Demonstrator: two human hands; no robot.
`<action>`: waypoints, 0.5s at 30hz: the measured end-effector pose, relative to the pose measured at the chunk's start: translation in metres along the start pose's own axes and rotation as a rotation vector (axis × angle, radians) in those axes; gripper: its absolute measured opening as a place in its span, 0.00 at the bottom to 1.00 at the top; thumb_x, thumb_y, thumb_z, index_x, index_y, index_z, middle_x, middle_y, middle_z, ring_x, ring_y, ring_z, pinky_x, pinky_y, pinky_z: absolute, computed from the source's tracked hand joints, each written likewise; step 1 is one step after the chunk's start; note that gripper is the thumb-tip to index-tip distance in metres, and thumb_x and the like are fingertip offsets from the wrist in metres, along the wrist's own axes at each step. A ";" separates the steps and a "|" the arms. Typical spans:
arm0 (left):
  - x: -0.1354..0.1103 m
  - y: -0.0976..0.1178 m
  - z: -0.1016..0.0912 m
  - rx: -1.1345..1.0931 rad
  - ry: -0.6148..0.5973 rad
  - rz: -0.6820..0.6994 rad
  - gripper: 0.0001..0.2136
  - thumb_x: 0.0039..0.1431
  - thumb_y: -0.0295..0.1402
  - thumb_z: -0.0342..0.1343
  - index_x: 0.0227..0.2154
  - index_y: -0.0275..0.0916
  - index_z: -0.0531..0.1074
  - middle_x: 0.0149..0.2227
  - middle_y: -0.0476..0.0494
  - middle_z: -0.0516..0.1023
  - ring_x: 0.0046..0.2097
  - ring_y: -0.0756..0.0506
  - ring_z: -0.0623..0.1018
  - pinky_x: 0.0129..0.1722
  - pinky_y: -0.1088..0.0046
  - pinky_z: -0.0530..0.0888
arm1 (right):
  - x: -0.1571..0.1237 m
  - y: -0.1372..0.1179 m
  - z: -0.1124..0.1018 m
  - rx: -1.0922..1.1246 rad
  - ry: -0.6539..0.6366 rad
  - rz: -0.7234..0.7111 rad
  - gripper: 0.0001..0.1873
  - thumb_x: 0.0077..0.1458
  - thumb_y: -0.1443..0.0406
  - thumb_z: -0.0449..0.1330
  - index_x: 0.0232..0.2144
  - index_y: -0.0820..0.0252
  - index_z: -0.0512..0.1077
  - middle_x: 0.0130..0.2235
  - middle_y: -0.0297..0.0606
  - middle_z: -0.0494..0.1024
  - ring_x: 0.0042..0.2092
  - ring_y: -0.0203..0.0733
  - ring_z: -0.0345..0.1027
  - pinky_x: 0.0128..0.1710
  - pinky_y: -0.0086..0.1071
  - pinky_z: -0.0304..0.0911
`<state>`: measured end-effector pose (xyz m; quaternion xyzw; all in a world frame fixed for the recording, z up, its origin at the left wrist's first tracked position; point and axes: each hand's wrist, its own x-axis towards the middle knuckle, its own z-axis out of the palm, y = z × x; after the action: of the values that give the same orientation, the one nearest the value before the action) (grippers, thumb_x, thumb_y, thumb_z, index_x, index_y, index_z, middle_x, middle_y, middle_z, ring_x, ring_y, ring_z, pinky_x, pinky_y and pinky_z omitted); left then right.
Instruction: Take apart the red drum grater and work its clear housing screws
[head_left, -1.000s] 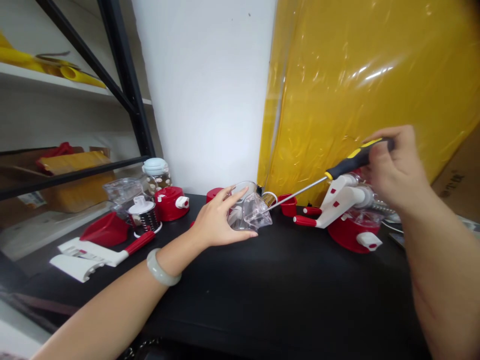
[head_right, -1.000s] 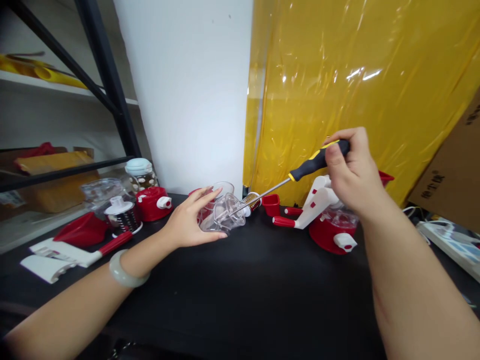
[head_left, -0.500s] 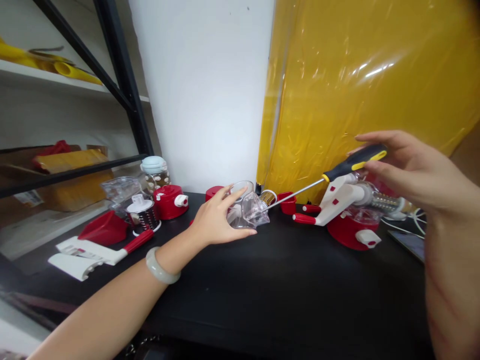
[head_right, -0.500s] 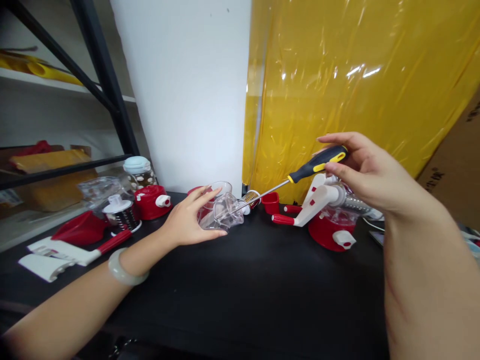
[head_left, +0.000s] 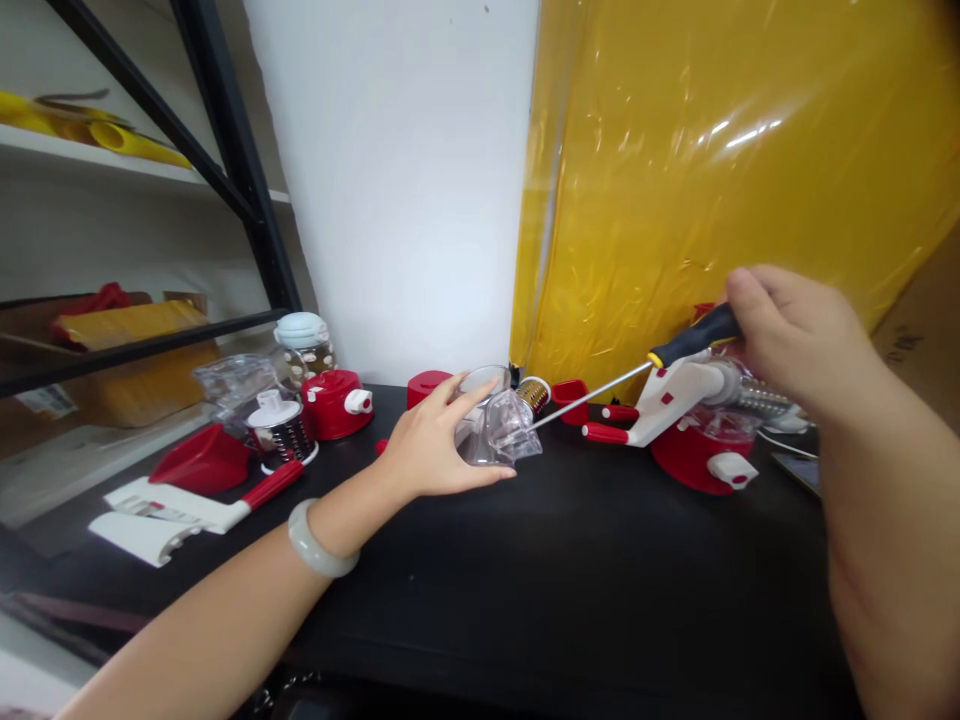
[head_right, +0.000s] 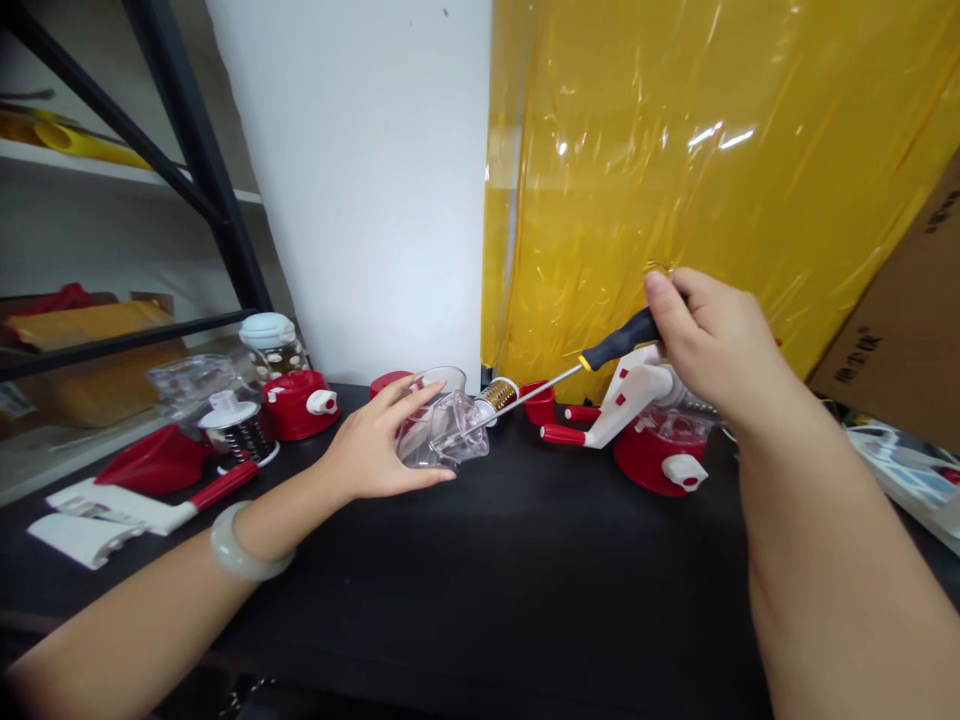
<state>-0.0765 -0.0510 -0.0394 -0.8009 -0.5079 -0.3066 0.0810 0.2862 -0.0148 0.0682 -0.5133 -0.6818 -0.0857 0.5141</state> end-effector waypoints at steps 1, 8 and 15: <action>0.000 0.001 0.000 -0.005 0.001 0.006 0.52 0.39 0.63 0.68 0.68 0.47 0.64 0.69 0.28 0.64 0.62 0.24 0.74 0.58 0.43 0.75 | 0.001 0.002 -0.002 -0.014 -0.009 -0.037 0.31 0.60 0.36 0.52 0.25 0.54 0.67 0.21 0.31 0.67 0.22 0.37 0.61 0.20 0.32 0.53; 0.000 0.003 0.001 -0.033 0.007 0.015 0.52 0.39 0.62 0.69 0.68 0.46 0.64 0.69 0.28 0.64 0.63 0.24 0.73 0.59 0.43 0.73 | -0.001 0.006 -0.014 0.483 -0.228 -0.041 0.28 0.48 0.38 0.66 0.38 0.49 0.69 0.28 0.31 0.74 0.21 0.35 0.63 0.14 0.27 0.56; 0.000 0.000 0.000 -0.054 0.003 -0.026 0.52 0.40 0.60 0.70 0.68 0.47 0.64 0.69 0.29 0.64 0.65 0.25 0.71 0.61 0.41 0.71 | -0.004 0.005 -0.028 0.614 -0.277 -0.006 0.30 0.37 0.46 0.76 0.39 0.50 0.73 0.34 0.37 0.82 0.27 0.44 0.75 0.16 0.30 0.65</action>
<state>-0.0760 -0.0512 -0.0398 -0.7958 -0.5097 -0.3222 0.0561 0.3072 -0.0329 0.0752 -0.3394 -0.7406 0.1928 0.5469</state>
